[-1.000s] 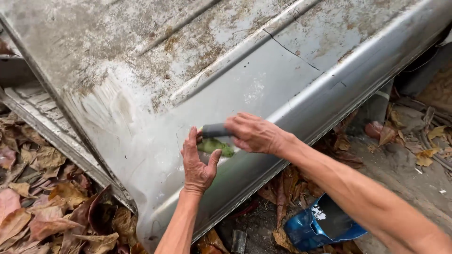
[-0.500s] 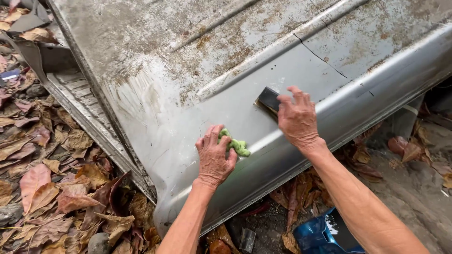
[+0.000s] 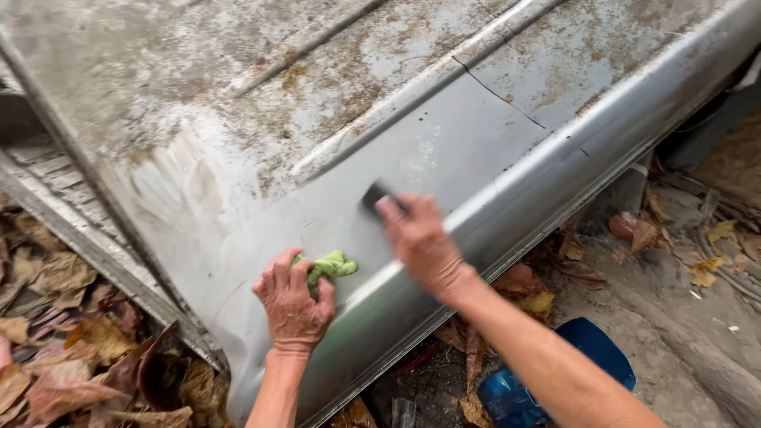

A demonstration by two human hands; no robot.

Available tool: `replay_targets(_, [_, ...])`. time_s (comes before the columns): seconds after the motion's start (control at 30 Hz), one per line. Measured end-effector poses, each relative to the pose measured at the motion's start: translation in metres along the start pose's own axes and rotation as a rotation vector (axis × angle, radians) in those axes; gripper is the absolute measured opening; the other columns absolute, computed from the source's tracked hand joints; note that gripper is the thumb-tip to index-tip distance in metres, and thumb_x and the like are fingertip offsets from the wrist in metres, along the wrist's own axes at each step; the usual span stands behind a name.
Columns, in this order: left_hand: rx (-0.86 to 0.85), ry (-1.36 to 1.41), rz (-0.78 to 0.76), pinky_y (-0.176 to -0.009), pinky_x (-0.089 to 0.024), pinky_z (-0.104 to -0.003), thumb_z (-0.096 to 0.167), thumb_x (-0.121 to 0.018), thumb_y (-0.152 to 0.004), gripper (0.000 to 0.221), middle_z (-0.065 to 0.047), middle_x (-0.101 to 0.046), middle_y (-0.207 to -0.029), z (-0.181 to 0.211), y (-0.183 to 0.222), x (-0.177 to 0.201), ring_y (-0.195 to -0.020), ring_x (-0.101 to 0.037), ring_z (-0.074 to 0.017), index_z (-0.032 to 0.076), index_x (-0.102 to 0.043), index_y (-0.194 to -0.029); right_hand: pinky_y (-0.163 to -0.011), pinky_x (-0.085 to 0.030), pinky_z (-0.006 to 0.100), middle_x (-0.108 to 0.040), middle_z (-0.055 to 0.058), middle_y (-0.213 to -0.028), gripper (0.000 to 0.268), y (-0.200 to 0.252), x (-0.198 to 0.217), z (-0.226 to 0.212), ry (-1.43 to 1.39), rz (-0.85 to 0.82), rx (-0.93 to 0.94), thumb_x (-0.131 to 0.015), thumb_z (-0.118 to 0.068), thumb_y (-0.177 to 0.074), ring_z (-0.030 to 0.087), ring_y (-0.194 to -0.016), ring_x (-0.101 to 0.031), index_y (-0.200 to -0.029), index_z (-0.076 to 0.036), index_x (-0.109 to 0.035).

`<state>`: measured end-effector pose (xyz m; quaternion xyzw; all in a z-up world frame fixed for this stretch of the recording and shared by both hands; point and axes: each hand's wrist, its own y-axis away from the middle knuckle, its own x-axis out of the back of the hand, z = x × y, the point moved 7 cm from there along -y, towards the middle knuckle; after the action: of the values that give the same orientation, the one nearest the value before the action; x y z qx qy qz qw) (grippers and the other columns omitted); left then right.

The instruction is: Sanding a silver car body part using a wet sanding block and sponge.

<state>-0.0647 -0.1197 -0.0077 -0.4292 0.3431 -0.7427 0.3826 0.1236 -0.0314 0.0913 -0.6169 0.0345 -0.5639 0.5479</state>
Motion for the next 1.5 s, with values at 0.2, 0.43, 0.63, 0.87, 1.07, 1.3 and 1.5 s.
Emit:
replay_targets(0.2, [0.023,-0.028,-0.126,-0.096,-0.030,-0.040,0.022,-0.062,-0.076,0.034,-0.006,-0.054,-0.130,0.007,-0.006,0.000,-0.116,-0.049,-0.0238,0.016,-0.055,-0.108,-0.108,-0.040,0.031,-0.073,0.002,-0.123,0.033,-0.017,-0.032,0.134,-0.342,0.358,0.097,-0.065,0.002,-0.093,0.008,-0.099,-0.063,-0.125,-0.006,-0.067])
replay_targets(0.43, [0.024,-0.033,-0.155,-0.096,-0.030,-0.040,0.025,-0.061,-0.076,0.036,-0.008,-0.053,-0.132,0.010,-0.011,0.003,-0.113,-0.047,-0.0252,0.014,-0.054,-0.110,-0.062,-0.048,0.035,-0.050,0.015,-0.096,0.032,-0.030,0.023,0.143,0.282,0.034,-0.285,-0.071,-0.006,-0.090,0.026,-0.080,-0.050,-0.122,-0.003,-0.064])
replay_targets(0.63, [0.020,-0.028,-0.168,-0.098,-0.030,-0.040,0.025,-0.062,-0.077,0.036,-0.009,-0.053,-0.133,0.012,-0.006,-0.001,-0.113,-0.048,-0.0262,0.014,-0.055,-0.111,-0.055,-0.057,0.032,-0.055,0.019,-0.093,0.031,-0.012,0.029,0.147,0.274,-0.129,-0.313,-0.071,-0.012,-0.091,0.027,-0.076,-0.055,-0.120,0.000,-0.066])
replay_targets(0.87, [0.015,-0.064,-0.167,-0.099,-0.030,-0.041,0.026,-0.060,-0.076,0.037,-0.008,-0.051,-0.134,0.003,-0.006,-0.004,-0.118,-0.046,-0.0264,0.015,-0.055,-0.111,-0.049,-0.058,0.034,-0.056,0.021,-0.103,0.050,-0.024,0.016,0.117,0.181,-0.181,-0.883,-0.062,-0.021,-0.096,0.027,-0.065,-0.063,-0.133,0.006,-0.043])
replay_targets(1.07, [-0.005,-0.064,-0.184,-0.097,-0.028,-0.040,0.030,-0.056,-0.082,0.034,-0.007,-0.052,-0.132,0.002,-0.006,-0.009,-0.112,-0.045,-0.0232,0.016,-0.054,-0.113,-0.060,-0.055,0.043,-0.056,0.011,-0.085,0.029,-0.022,0.024,0.165,0.247,-0.183,-0.903,-0.056,-0.027,-0.100,0.028,-0.063,-0.060,-0.115,-0.007,-0.041])
replay_targets(1.3, [-0.016,-0.046,-0.196,-0.098,-0.027,-0.042,0.029,-0.058,-0.080,0.036,-0.010,-0.051,-0.133,0.003,-0.003,-0.004,-0.115,-0.044,-0.0262,0.013,-0.054,-0.113,-0.074,-0.051,0.046,-0.052,0.014,-0.096,0.050,-0.012,0.036,0.175,0.328,-0.148,-1.076,-0.051,-0.028,-0.103,0.031,-0.082,-0.058,-0.136,0.005,-0.036])
replay_targets(1.5, [0.007,-0.061,-0.217,-0.100,-0.027,-0.043,0.025,-0.063,-0.077,0.037,-0.008,-0.052,-0.137,0.002,0.002,-0.006,-0.119,-0.044,-0.0274,0.015,-0.056,-0.112,-0.059,-0.057,0.038,-0.052,0.015,-0.096,0.043,-0.017,0.024,0.199,0.133,-0.286,-1.009,-0.051,-0.026,-0.100,0.027,-0.069,-0.059,-0.129,0.000,-0.033])
